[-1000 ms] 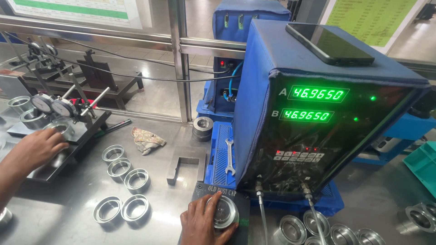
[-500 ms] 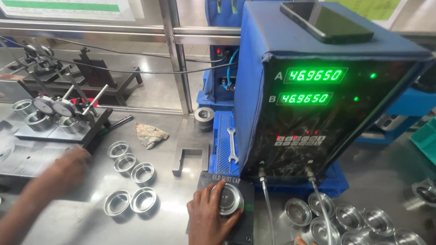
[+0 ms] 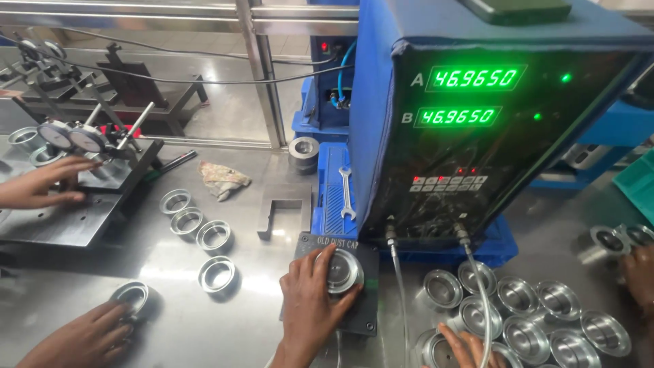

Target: Test and inspect cylindrical metal components using a specialized measurement machine and gauges.

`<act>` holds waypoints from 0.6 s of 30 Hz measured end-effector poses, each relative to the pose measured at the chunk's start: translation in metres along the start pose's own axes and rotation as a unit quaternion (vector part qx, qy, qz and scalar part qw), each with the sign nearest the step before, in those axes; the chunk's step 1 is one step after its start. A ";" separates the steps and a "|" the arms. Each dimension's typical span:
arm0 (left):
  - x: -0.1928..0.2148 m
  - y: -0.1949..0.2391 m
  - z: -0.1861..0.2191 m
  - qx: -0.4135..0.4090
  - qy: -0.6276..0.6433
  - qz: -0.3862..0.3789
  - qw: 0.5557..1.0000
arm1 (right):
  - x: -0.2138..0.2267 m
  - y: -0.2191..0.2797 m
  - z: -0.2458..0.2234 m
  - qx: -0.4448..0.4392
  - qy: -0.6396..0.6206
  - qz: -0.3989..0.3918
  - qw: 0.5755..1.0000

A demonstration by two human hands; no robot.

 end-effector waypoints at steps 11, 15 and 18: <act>0.001 0.002 0.000 -0.004 -0.001 0.007 1.000 | 0.104 -0.063 -0.050 -0.065 -0.123 -0.124 0.982; 0.002 0.002 0.001 -0.012 0.005 0.012 1.000 | 0.101 -0.062 -0.045 -0.094 -0.126 -0.141 0.977; 0.000 0.002 0.000 -0.012 0.003 0.009 1.000 | 0.097 -0.060 -0.043 -0.098 -0.125 -0.162 0.974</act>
Point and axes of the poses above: each hand's wrist, its own y-axis away from the middle knuckle, its own x-axis out of the back of the hand, z = x × y, the point moved 5 cm from there along -y, towards the middle knuckle, and after that the axes turned 10 degrees about x, right-handed, at the moved point
